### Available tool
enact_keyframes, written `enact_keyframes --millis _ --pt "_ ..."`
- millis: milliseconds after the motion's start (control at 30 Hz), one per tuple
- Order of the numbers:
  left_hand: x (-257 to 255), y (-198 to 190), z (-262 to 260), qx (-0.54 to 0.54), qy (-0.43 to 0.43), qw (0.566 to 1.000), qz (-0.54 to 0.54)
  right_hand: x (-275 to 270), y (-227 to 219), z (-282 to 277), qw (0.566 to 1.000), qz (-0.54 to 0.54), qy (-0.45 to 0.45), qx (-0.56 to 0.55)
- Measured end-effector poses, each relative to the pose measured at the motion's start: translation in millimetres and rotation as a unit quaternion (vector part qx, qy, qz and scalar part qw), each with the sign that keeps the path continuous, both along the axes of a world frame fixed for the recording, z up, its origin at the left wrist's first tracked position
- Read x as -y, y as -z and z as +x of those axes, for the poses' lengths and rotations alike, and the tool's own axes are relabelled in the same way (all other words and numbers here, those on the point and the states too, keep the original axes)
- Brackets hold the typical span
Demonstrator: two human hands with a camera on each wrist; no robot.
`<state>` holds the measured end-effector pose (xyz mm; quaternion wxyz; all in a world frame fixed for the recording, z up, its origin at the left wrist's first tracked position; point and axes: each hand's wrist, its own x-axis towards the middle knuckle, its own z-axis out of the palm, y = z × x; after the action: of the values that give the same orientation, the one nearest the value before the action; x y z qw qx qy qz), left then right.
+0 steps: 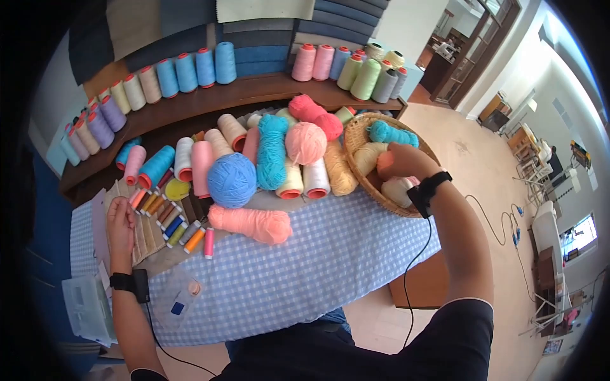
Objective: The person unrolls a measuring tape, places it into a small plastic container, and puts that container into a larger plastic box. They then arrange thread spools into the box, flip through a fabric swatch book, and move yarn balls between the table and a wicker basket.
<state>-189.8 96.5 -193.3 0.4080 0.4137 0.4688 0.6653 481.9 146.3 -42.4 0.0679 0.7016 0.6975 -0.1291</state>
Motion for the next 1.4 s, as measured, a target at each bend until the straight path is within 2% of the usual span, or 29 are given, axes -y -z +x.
enact_keyframes --millis 67,167,200,267,300,333,367,400,467,600,667,700,767,800,867,900,967,1000,1067,1100,1167,1200,1267,1300,1367,1400 --pt "0.5 0.5 0.3 0.011 0.012 1.0 0.008 -4.3 -3.2 10.0 0.996 0.083 -0.03 0.016" --pt "3.9 -6.9 7.8 0.008 0.009 1.0 0.005 1.1 -34.8 -1.7 0.981 0.193 -0.033 -0.019" --pt "3.6 -8.5 9.2 0.008 0.011 1.0 0.004 5.6 -53.4 -14.7 0.98 0.187 -0.063 -0.021" --pt "3.8 -8.3 8.9 0.01 0.008 1.0 0.0 17.9 -82.4 -58.6 0.968 0.202 -0.086 -0.125" --pt "3.4 -7.7 8.2 0.011 0.015 1.0 0.003 18.8 -87.8 -76.5 0.967 0.202 -0.087 -0.127" --pt "2.6 -7.7 8.1 0.012 0.022 1.0 0.007 18.1 -92.1 -93.6 0.955 0.193 -0.126 -0.185" --pt "2.7 -8.2 8.7 0.01 0.02 1.0 0.009 15.2 -93.0 -110.3 0.939 0.183 -0.164 -0.242" --pt "3.7 -9.1 9.4 0.011 0.021 1.0 0.008 8.5 -91.4 -127.3 0.937 0.184 -0.166 -0.245" --pt "5.2 -10.4 10.2 0.008 0.019 1.0 0.009 -11.9 -86.0 -162.3 0.911 0.201 -0.27 -0.237" --pt "6.2 -13.2 14.4 0.018 0.009 1.0 0.013 -61.8 -53.1 -226.0 0.877 0.255 -0.321 -0.249" --pt "6.2 -13.7 14.9 0.015 0.011 1.0 0.006 -93.9 -19.4 -241.1 0.851 0.375 -0.342 -0.135" --pt "6.6 -16.1 17.5 0.014 0.004 1.0 0.002 -97.4 -12.3 -246.1 0.85 0.377 -0.342 -0.136" --pt "6.9 -18.6 19.2 0.012 0.002 1.0 0.002 -104.9 -2.2 -250.9 0.94 0.193 -0.279 -0.039" --pt "7.1 -17.8 19.2 0.014 0.0 1.0 -0.002 -105.0 -12.2 -251.6 0.939 0.193 -0.28 -0.038" --pt "7.4 -17.1 17.8 0.016 0.002 1.0 0.001 -103.7 -40.5 -243.5 0.959 0.13 -0.233 -0.098" --pt "6.8 -16.4 18.3 0.015 0.007 1.0 0.005 -105.8 -42.7 -230.0 0.96 0.128 -0.231 -0.092" --pt "5.8 -11.9 14.5 0.013 0.007 1.0 0.005 -104.3 -49.8 -185.9 0.923 0.215 -0.284 -0.145" --pt "4.0 -8.4 12.0 0.006 0.005 1.0 0.006 -98.0 -55.8 -161.5 0.927 0.214 -0.277 -0.134" --pt "1.8 -0.9 7.1 0.01 0.013 1.0 0.001 -76.1 -70.1 -107.1 0.963 0.159 -0.177 -0.126" --pt "0.9 -0.3 5.9 0.008 0.007 1.0 -0.001 -61.2 -74.3 -79.3 0.966 0.159 -0.167 -0.114" --pt "-1.0 3.2 2.8 0.011 0.009 1.0 -0.003 -28.8 -78.7 -28.0 0.983 0.164 -0.074 -0.035" --pt "-1.9 5.4 0.3 0.001 0.012 1.0 0.004 -16.7 -85.0 -5.8 0.987 0.138 -0.079 -0.007" --pt "-2.5 6.1 -2.1 -0.008 0.023 1.0 0.011 6.2 -69.1 45.7 0.991 0.113 0.064 0.034" --pt "-2.4 5.3 -2.1 -0.012 0.019 1.0 0.009 18.6 -60.1 66.4 0.991 0.096 0.077 0.046" --pt "-2.6 4.9 -2.7 -0.019 0.011 1.0 0.006 44.9 -52.7 90.5 0.995 0.049 0.072 0.054" --pt "-1.9 3.7 -1.8 -0.018 0.017 1.0 0.006 63.8 -62.8 74.2 0.988 0.012 0.152 -0.02"
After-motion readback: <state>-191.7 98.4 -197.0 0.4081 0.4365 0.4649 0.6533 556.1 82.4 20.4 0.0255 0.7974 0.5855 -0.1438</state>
